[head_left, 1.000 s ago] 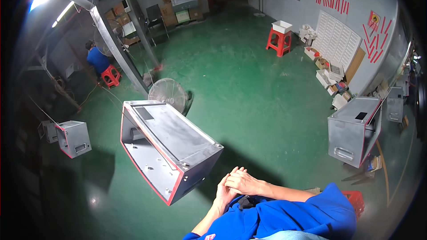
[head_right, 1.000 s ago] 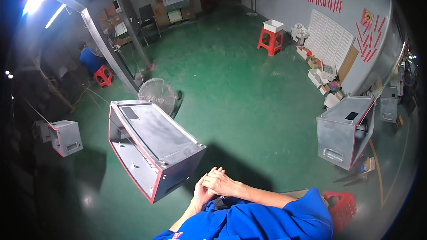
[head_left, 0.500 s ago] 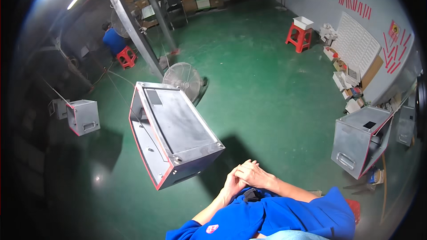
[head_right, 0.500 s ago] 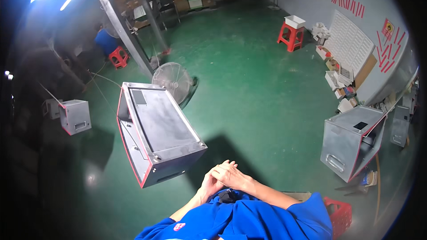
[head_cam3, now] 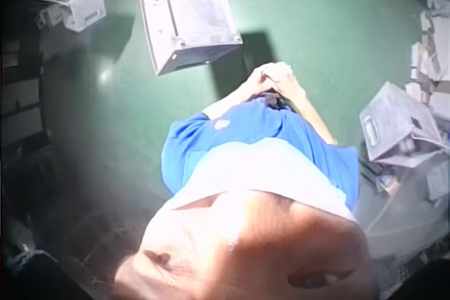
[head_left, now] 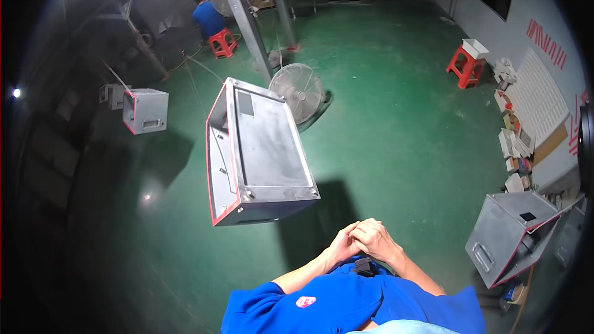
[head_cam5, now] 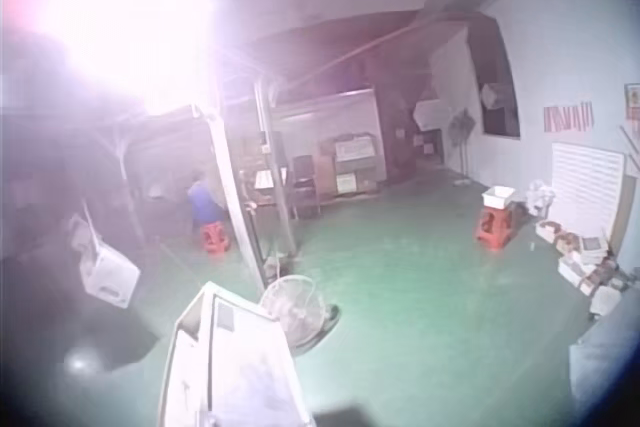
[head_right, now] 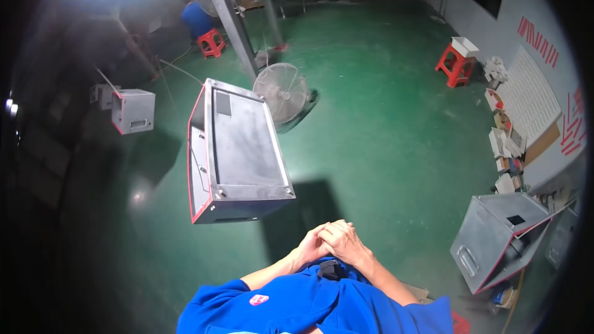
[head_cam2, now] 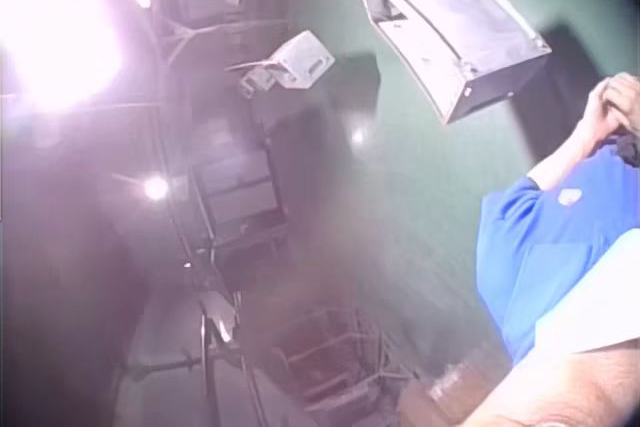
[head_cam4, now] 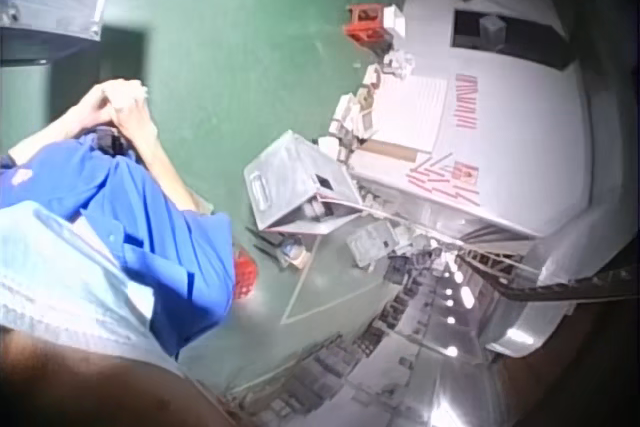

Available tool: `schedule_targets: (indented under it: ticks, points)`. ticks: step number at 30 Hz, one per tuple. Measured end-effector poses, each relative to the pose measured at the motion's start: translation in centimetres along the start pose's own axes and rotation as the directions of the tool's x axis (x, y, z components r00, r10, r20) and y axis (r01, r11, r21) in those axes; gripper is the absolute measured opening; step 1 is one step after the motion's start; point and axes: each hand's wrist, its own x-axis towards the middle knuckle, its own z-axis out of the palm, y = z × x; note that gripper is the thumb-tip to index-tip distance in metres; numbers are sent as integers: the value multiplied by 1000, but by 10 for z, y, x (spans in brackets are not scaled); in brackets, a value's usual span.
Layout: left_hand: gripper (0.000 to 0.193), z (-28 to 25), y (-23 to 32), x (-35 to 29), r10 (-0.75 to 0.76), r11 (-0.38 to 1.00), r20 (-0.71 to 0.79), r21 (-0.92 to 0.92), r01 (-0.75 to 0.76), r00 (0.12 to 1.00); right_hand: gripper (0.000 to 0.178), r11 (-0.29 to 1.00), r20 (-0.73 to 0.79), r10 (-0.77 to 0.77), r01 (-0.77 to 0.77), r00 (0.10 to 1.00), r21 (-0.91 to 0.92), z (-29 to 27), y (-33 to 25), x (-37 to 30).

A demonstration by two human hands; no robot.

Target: Installing small fasteners and plastic components into pre-painted metal electrical boxes or enclosures.

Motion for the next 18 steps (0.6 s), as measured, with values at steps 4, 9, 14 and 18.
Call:
schedule_targets:
  ticks: [4, 9, 14, 18]
  points:
    - [29, -3, -13, 11, 25, 1000, -44, -8, -25, 999, 13, 998, 22, 54, -54, 998, 24, -13, 0, -9]
    - [43, -28, -27, 28, 20, 1000, 48, -12, -20, 999, 16, 999, 29, 40, -40, 999, -1, -19, 9, -23]
    - [28, 22, -43, 19, 58, 997, -64, 45, -55, 996, 14, 999, 19, 51, -51, 999, 16, -24, 11, -35]
    - [23, 10, -55, 21, 41, 999, -172, -1, -42, 984, 12, 996, 42, 57, -60, 997, 59, -31, 0, -37]
